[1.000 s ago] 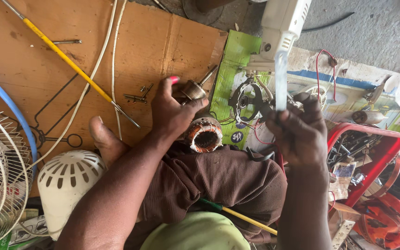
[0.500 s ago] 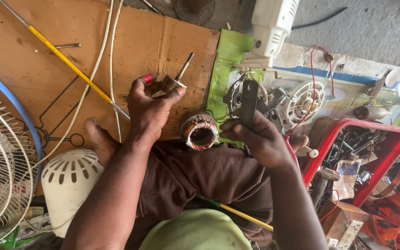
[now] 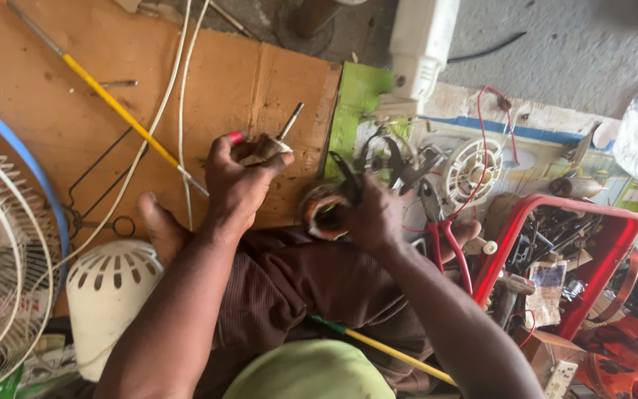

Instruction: The person sits on the floor and repairs a small cylindrical electrical component, likely a fan motor rotor. They use a screwdriver to adjust internal parts and pliers to manipulate the component's exterior, repeatedly rotating and inspecting the piece.

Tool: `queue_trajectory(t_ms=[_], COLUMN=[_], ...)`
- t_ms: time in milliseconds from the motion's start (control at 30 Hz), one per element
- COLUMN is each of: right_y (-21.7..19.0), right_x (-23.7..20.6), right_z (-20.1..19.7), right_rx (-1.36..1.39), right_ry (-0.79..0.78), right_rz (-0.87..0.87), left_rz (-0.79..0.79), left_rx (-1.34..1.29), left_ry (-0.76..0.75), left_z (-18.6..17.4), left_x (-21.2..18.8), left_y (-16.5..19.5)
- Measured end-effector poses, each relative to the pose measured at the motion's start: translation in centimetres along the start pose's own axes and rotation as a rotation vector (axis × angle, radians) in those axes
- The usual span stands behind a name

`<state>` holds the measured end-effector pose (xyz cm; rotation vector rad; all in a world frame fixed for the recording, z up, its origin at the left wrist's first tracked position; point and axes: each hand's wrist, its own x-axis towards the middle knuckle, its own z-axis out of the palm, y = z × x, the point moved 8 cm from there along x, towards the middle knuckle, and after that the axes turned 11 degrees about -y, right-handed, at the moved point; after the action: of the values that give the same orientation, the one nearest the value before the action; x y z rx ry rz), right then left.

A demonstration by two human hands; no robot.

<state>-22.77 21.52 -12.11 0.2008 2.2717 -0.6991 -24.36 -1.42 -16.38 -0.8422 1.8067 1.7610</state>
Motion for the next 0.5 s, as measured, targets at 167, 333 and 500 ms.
queue_trajectory(t_ms=[167,333,500], right_y=[3.2,7.0,7.6], right_x=[-1.5,-1.6,-3.6], right_z=[-4.6,-7.1,-8.3], right_rx=[-0.058,-0.227,-0.096], right_ry=[0.243,0.179,0.215], right_rz=[-0.155,-0.024,0.047], left_rz=[-0.012,0.079,0.109], left_rx=[0.079,0.294,0.412], left_ry=[-0.030,-0.063,-0.113], left_z=[0.6,1.2,1.5], left_x=[-0.5,-0.9,-1.4], left_y=[0.1,0.6,-0.3])
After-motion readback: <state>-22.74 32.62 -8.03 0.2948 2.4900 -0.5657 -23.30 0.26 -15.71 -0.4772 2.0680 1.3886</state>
